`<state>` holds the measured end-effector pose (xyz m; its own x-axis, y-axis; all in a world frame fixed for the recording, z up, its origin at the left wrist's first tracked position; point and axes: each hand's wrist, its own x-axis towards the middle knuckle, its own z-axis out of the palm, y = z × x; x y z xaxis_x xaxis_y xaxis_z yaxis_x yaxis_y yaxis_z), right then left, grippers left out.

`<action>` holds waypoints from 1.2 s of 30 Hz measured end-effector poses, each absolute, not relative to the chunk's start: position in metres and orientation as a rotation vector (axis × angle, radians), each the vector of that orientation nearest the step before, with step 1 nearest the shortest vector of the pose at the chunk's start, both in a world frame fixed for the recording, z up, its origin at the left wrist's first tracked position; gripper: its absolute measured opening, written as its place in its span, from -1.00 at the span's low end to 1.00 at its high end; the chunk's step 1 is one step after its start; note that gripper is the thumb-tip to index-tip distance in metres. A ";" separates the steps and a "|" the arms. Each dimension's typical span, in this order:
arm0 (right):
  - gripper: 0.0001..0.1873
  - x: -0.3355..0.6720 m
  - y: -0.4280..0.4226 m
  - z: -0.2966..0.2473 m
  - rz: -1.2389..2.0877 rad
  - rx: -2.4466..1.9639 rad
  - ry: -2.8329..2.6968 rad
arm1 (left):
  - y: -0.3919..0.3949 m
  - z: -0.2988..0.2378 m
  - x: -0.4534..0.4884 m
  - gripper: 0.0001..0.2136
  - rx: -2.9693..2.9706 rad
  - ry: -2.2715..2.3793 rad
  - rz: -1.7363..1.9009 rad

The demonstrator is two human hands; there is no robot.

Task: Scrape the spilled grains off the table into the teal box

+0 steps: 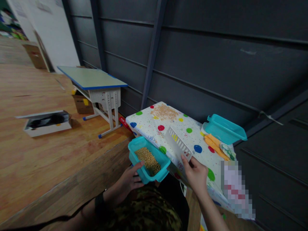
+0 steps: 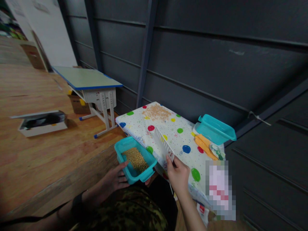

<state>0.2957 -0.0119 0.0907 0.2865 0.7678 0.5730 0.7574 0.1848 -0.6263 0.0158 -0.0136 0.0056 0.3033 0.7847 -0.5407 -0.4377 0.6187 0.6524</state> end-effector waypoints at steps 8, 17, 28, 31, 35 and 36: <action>-0.49 0.288 -0.017 0.092 0.191 -1.490 -1.504 | -0.010 0.012 0.014 -0.38 0.439 0.966 0.838; -0.53 0.286 -0.023 0.100 0.152 -1.453 -1.485 | -0.010 0.012 0.013 -0.36 0.411 0.976 0.828; -0.45 0.298 0.027 0.094 0.268 -1.521 -1.451 | -0.009 0.006 0.011 -0.33 0.440 0.983 0.843; -0.53 0.295 0.016 0.091 0.347 -1.491 -1.424 | -0.007 0.007 0.012 -0.44 0.424 0.986 0.833; -0.59 0.290 -0.003 0.091 0.450 -1.479 -1.411 | -0.003 0.006 0.014 -0.54 0.381 1.029 0.821; -0.60 0.289 -0.006 0.091 0.464 -1.481 -1.407 | -0.002 0.005 0.015 -0.54 0.378 1.036 0.823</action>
